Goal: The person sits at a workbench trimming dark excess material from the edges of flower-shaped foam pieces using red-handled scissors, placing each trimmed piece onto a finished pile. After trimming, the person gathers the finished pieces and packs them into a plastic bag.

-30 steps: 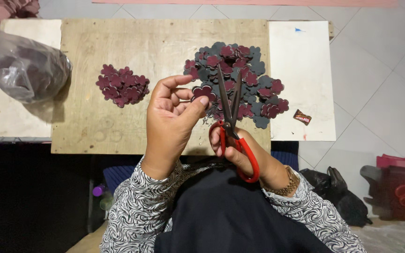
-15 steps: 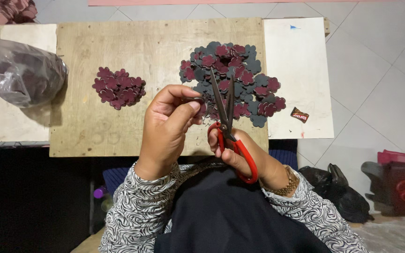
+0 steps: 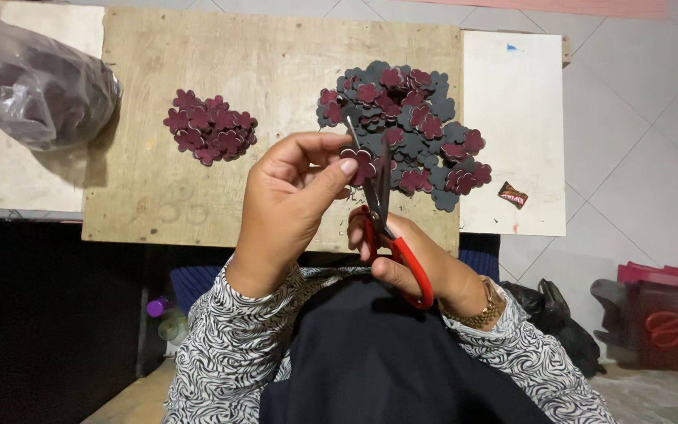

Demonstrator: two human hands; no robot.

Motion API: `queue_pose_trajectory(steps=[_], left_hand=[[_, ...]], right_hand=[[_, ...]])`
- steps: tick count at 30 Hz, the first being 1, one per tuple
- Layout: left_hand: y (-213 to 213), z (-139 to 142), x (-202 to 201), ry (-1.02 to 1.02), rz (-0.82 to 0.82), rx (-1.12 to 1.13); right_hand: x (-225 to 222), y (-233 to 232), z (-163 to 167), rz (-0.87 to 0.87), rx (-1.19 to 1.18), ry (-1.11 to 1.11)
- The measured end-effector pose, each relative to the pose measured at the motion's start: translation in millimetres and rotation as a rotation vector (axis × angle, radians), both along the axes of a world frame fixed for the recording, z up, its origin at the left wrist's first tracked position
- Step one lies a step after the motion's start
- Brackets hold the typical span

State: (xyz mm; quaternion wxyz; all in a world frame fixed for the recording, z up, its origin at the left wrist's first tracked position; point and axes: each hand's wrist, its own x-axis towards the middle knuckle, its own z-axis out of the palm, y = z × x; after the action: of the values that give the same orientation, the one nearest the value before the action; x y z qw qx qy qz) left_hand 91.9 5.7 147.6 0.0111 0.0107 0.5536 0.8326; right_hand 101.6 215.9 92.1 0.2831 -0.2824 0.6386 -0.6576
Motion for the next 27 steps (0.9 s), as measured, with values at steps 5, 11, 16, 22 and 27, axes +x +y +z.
queue_pose_trajectory(steps=[5,11,16,22,27], left_hand=[[1.2,-1.1,-0.4,0.034,0.023,-0.004],[8.2,-2.5,1.2,0.027,0.016,-0.043],[13.9,-1.6,2.5,0.031,0.000,-0.067],[16.7,-0.7,4.0,0.026,0.013,-0.060],[20.3,-0.8,4.5,0.031,0.039,-0.054]], right_hand=[[-1.0,-0.8,2.3,-0.007,0.032,0.051],[-0.5,2.8,3.1,-0.050,0.071,0.137],[-1.0,4.2,2.9,-0.065,0.071,0.141],[-0.3,4.2,8.1,-0.062,0.045,0.105],[0.4,3.4,12.3,-0.060,0.048,0.086]])
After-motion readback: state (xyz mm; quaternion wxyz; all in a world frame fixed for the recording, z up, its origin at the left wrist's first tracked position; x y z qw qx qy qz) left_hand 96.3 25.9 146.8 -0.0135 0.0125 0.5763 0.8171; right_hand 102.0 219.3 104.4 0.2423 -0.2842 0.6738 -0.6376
